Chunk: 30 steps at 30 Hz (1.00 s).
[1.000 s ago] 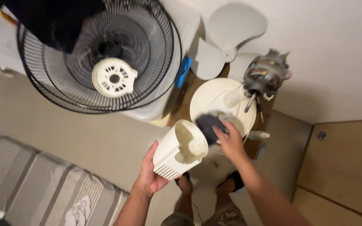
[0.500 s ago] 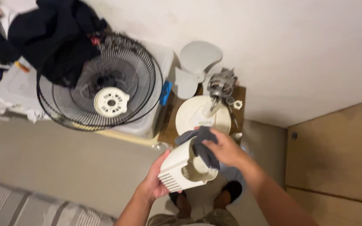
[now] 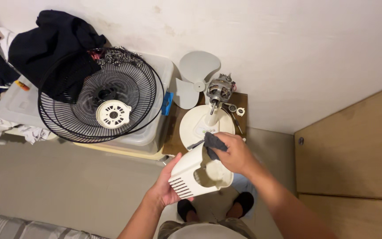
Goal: The person wipes the fan base and motor housing with a cloth, then attaches the rear motor cover and secures it with a screwdriver. They place a small plastic ring onto the motor shaft and continue tightening the cover screws.
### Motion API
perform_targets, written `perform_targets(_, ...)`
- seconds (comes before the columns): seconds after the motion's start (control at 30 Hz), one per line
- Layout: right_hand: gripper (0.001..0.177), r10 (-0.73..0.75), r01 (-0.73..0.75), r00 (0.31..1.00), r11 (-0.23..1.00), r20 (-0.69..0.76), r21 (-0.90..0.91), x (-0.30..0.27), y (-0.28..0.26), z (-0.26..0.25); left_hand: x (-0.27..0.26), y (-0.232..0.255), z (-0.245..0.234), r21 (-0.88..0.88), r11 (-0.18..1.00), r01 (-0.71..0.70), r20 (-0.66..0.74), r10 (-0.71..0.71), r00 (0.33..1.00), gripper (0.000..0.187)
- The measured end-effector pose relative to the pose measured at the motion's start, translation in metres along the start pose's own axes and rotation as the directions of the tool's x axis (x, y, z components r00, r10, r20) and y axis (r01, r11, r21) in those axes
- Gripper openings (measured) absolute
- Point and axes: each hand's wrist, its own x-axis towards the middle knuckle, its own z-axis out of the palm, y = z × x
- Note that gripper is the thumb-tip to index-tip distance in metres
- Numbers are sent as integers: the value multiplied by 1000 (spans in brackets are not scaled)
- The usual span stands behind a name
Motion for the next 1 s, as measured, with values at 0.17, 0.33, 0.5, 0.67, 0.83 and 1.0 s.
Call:
perform_targets(0.17,28,177,-180,983,929,37,322,-5,-18,-4,-2,-7,4,3,1000,-15,11,15,1000,74)
perform_targets(0.33,19,85,-91,992,994,-93,-57,-9,-11,-11,0,-8,11,30,1000,8,-18,-7,1000,74)
perform_targets(0.5,16,226,-209,974,941,-35,265,-18,21,-2,0,-6,11,47,999,12,25,-14,1000,75)
perform_targets(0.67,26,380,-250,923,458,66,853,-25,56,-15,4,-5,17,-6,1000,-27,90,28,996,76)
perform_targets(0.83,27,425,-293,904,555,38,778,-29,42,-35,2,-5,21,28,1000,-11,118,7,993,77)
perform_targets(1.0,28,256,-257,966,928,42,271,-19,18,-22,11,-8,19,85,996,30,-3,-30,1000,74)
